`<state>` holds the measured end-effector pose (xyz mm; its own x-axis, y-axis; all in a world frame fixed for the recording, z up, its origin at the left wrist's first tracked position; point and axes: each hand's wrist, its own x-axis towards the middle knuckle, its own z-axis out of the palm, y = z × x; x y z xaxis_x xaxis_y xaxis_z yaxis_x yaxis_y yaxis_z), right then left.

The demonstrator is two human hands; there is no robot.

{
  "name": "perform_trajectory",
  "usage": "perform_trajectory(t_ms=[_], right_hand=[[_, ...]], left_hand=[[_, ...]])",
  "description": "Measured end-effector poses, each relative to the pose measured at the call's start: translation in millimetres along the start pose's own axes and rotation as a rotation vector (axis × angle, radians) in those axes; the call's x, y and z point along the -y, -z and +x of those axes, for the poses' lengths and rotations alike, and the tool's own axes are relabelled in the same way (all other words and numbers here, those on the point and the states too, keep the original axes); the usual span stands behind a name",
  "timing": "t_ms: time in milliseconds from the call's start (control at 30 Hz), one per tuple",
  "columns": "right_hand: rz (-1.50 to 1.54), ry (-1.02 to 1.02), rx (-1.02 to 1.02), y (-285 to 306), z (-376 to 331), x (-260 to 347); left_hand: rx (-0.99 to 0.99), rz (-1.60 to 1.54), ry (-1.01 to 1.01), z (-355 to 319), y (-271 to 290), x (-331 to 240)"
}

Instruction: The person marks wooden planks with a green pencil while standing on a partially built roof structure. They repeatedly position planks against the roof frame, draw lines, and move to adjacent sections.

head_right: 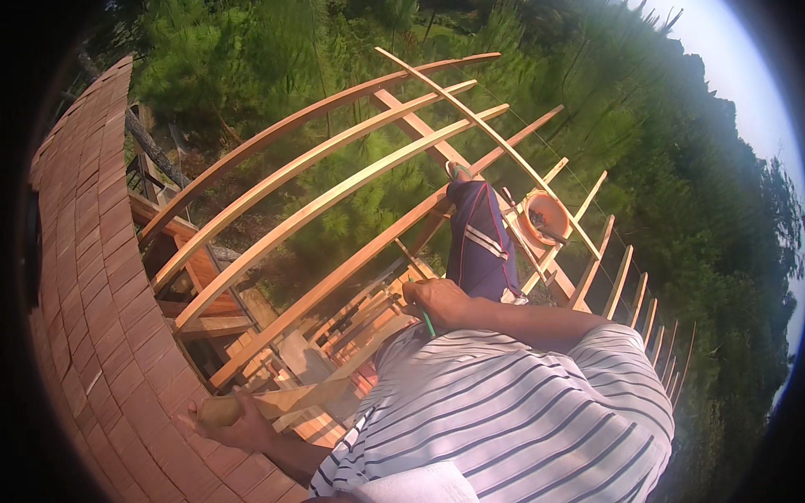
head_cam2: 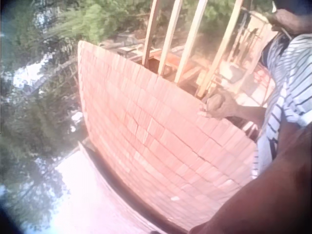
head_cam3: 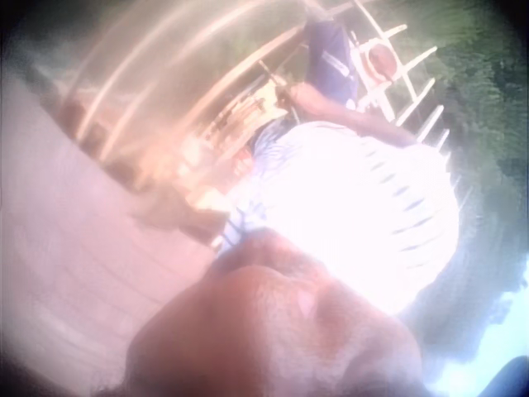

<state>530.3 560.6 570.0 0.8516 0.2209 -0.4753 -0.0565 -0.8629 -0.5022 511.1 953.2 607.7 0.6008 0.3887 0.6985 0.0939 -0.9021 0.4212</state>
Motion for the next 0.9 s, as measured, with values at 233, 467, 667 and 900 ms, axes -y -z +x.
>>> perform_trajectory(t_ms=[233,467,667,900], right_hand=[[0.057,0.702,-0.796,54.8,146.3,32.8],[-0.107,0.648,-0.170,90.4,297.9,-42.0],[-0.142,0.224,-0.059,165.6,489.3,-188.0],[-0.261,0.310,-0.236,211.1,673.8,-391.7]], left_hand=[[-0.130,-0.756,0.342,35.5,-157.5,-110.1],[-0.178,-1.040,0.914,-12.8,-326.2,-141.2],[0.658,0.328,0.962,-252.8,-485.7,-111.0],[0.450,0.788,0.754,-373.1,-571.1,-113.6]])
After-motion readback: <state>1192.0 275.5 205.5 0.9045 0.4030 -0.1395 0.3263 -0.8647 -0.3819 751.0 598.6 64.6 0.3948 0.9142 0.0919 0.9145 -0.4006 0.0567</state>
